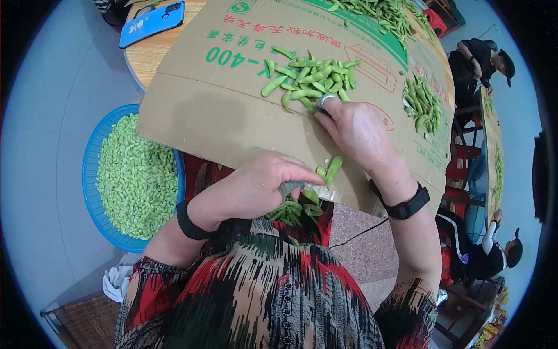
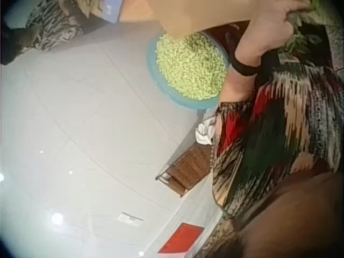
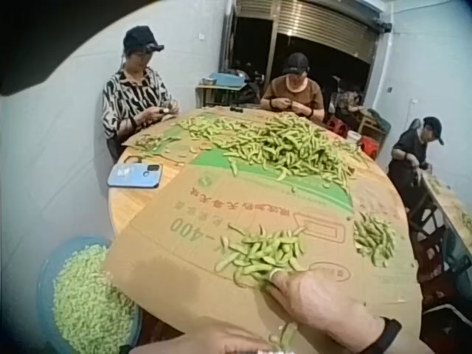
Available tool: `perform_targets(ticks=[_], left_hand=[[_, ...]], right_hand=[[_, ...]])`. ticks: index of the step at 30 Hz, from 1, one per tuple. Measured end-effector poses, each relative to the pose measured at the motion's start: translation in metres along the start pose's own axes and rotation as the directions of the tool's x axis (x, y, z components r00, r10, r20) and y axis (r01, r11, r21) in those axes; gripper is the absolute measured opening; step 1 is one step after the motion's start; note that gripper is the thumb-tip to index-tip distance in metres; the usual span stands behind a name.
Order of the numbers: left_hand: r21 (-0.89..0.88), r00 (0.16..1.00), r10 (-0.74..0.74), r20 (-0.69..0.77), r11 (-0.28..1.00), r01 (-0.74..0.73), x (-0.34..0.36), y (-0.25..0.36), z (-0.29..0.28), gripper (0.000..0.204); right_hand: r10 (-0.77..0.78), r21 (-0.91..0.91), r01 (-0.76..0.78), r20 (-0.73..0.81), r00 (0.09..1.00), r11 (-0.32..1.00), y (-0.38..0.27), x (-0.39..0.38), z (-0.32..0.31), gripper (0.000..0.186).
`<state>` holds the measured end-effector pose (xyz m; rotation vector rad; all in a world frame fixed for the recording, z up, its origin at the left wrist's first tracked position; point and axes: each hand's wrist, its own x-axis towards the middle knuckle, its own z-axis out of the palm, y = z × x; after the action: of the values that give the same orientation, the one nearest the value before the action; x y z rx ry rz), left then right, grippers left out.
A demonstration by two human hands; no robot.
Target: Peeling green beans by hand into a collection basket.
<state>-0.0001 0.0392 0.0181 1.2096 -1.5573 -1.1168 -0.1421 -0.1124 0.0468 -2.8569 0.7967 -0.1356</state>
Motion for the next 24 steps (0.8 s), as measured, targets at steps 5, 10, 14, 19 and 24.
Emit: perform_targets(ticks=[5,10,14,19,24], left_hand=[[-0.448,0.929,-0.32,-0.185,0.869,0.209,0.006,0.009,0.006,0.036],[-0.88,0.982,-0.188,0.006,0.466,0.094,0.017,-0.003,0.006,0.04],[-0.915,0.963,-0.247,-0.107,0.404,0.002,0.02,-0.011,0.014,0.025],[-0.799,0.911,-0.224,-0.346,0.58,-0.161,0.022,-0.017,0.018,0.021],[-0.6,0.883,-0.164,-0.439,0.785,-0.153,0.022,-0.011,0.02,0.019]], right_hand=[[0.181,0.643,-0.204,0.102,0.978,0.738,0.001,-0.022,-0.007,0.018],[0.057,0.841,-0.433,0.475,0.878,-0.325,-0.024,-0.052,0.002,0.017],[0.11,0.914,-0.353,0.379,0.919,-0.203,-0.038,-0.059,0.002,0.022],[0.144,0.931,-0.284,0.321,0.936,-0.229,-0.049,-0.065,0.001,0.022],[0.139,0.959,-0.257,0.273,0.952,-0.123,-0.047,-0.064,0.009,0.02]])
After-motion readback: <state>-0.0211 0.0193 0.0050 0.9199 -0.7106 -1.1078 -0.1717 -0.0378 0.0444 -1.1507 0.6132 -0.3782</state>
